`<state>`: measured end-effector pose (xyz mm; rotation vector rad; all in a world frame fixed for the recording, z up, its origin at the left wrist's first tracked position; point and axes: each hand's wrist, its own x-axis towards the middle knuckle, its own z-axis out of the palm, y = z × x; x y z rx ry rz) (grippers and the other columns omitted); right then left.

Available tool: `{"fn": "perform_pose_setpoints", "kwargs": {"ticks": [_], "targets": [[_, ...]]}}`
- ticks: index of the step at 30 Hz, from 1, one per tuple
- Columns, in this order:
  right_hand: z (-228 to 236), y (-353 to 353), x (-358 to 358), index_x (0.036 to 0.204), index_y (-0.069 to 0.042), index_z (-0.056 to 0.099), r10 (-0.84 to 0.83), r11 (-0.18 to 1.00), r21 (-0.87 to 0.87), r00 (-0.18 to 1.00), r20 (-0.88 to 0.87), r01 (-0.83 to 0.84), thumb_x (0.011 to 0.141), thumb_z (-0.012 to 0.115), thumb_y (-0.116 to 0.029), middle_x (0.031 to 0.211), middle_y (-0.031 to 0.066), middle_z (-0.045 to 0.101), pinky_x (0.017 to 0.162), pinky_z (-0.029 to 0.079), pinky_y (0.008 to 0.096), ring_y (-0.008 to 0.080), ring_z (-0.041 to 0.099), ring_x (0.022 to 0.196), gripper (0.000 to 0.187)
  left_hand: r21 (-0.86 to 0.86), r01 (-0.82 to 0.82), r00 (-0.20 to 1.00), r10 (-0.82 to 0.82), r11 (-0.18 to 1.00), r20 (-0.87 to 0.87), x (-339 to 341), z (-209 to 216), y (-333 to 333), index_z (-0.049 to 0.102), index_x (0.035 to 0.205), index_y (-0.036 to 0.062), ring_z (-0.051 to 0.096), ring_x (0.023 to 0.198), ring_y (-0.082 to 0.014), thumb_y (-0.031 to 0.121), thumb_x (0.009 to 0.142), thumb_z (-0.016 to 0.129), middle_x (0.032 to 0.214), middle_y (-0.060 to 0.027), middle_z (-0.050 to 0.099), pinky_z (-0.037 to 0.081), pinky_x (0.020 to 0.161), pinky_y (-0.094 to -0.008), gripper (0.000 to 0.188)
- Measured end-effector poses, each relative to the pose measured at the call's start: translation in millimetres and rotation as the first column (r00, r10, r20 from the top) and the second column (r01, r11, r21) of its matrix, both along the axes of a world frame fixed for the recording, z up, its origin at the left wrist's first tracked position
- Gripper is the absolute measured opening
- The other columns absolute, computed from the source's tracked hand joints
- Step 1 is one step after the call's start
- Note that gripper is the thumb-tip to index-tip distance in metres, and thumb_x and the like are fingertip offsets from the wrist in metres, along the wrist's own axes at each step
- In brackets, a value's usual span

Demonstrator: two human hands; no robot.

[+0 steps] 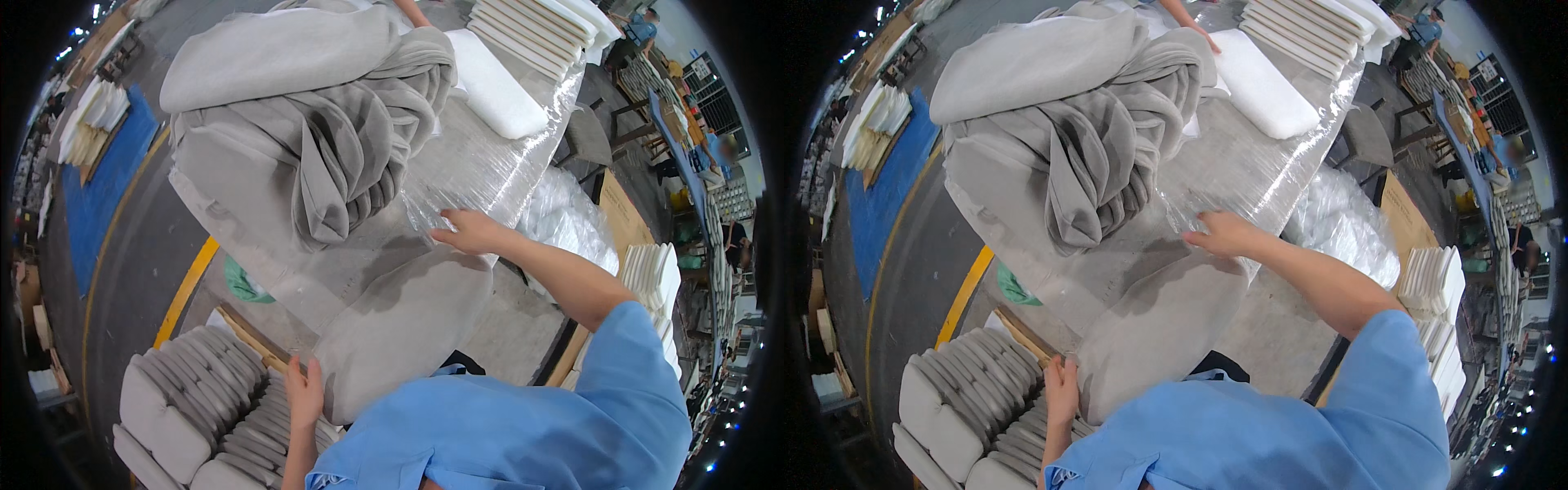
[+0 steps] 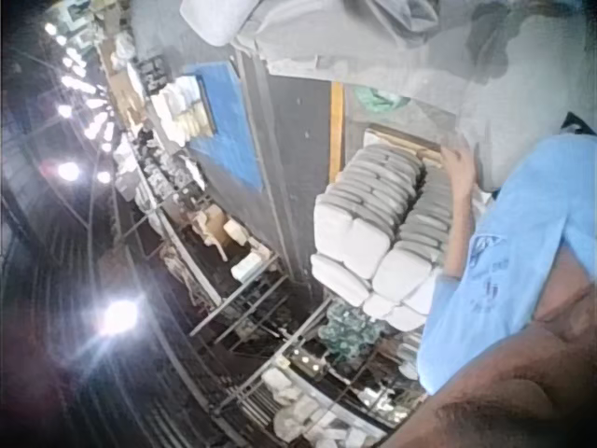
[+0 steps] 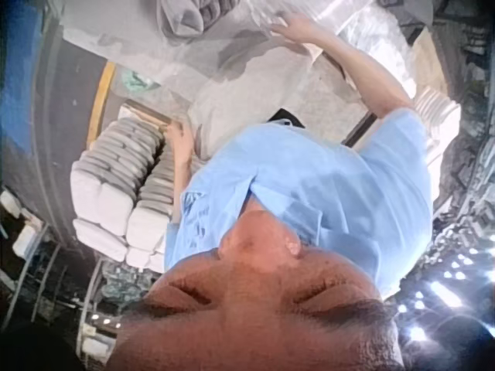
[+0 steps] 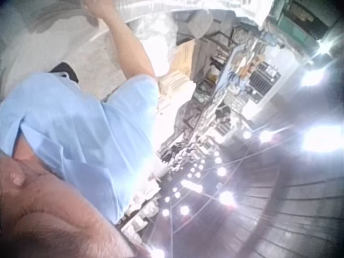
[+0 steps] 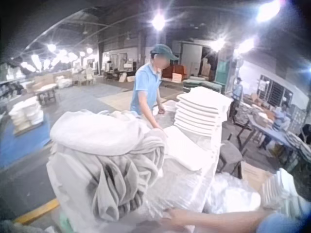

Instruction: The person inserts white foam inserts into gray fabric cushion covers at a worktable, then stacks the finished cushions on a nearby pallet. The person handles each cushion one at a time, aligning the foam and tucking it into the cover before placing it aside.

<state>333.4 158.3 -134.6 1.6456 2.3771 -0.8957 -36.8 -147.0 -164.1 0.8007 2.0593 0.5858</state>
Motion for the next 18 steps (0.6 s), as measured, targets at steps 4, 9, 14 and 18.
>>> {"fn": "perform_pose_setpoints", "kwargs": {"ticks": [4, 9, 14, 18], "targets": [[-22, -47, 29, 0.161, 0.008, 0.027, -0.155, 0.876, -0.448, 0.984, 0.092, 0.18, 0.095, 0.07, -0.056, 0.12, 0.0184, 0.068, 0.083, 0.054, 0.0403, 0.0283, 0.068, 0.094, 0.102, -0.025, -0.129, 0.915, 0.129, 0.991, 0.382, 24, 8, -48, 0.039, 0.151, -0.0097, 0.058, 0.13, -0.0412, 0.039, 0.097, 0.07, 0.141, -0.0333, 0.056, 0.045, 0.109, -0.0415, 0.08], [28, -67, -3, 0.16, 0.01, 0.026, -0.414, 0.654, -0.638, 0.898, 0.149, 0.407, 0.096, 0.074, -0.045, 0.13, 0.0223, 0.063, 0.099, 0.052, 0.0389, 0.0275, 0.064, 0.115, 0.097, -0.29, -0.043, 0.995, 0.069, 0.956, 0.078, 24, 8, -37, 0.034, 0.152, -0.0144, 0.059, 0.129, -0.0485, 0.048, 0.098, 0.064, 0.136, -0.0393, 0.059, 0.046, 0.11, -0.0463, 0.088], [-27, -69, 14, 0.146, 0.014, 0.041, -0.391, 0.705, -0.566, 0.9, 0.191, 0.426, 0.1, 0.068, -0.049, 0.131, 0.0269, 0.063, 0.099, 0.052, 0.0391, 0.0289, 0.063, 0.119, 0.083, -0.456, -0.011, 0.998, 0.04, 0.89, 0.054, 21, -2, -21, 0.033, 0.151, -0.0156, 0.059, 0.127, -0.0528, 0.046, 0.105, 0.052, 0.131, -0.0422, 0.06, 0.046, 0.108, -0.052, 0.079], [-27, -64, 7, 0.141, 0.014, 0.047, -0.426, 0.647, -0.596, 0.874, 0.234, 0.475, 0.102, 0.065, -0.05, 0.127, 0.0259, 0.065, 0.096, 0.054, 0.0385, 0.0274, 0.065, 0.115, 0.077, -0.482, -0.03, 0.998, 0.057, 0.875, 0.041, 17, -7, -16, 0.04, 0.143, -0.0159, 0.062, 0.119, -0.0549, 0.041, 0.109, 0.047, 0.12, -0.0429, 0.064, 0.048, 0.103, -0.0554, 0.067]]}}
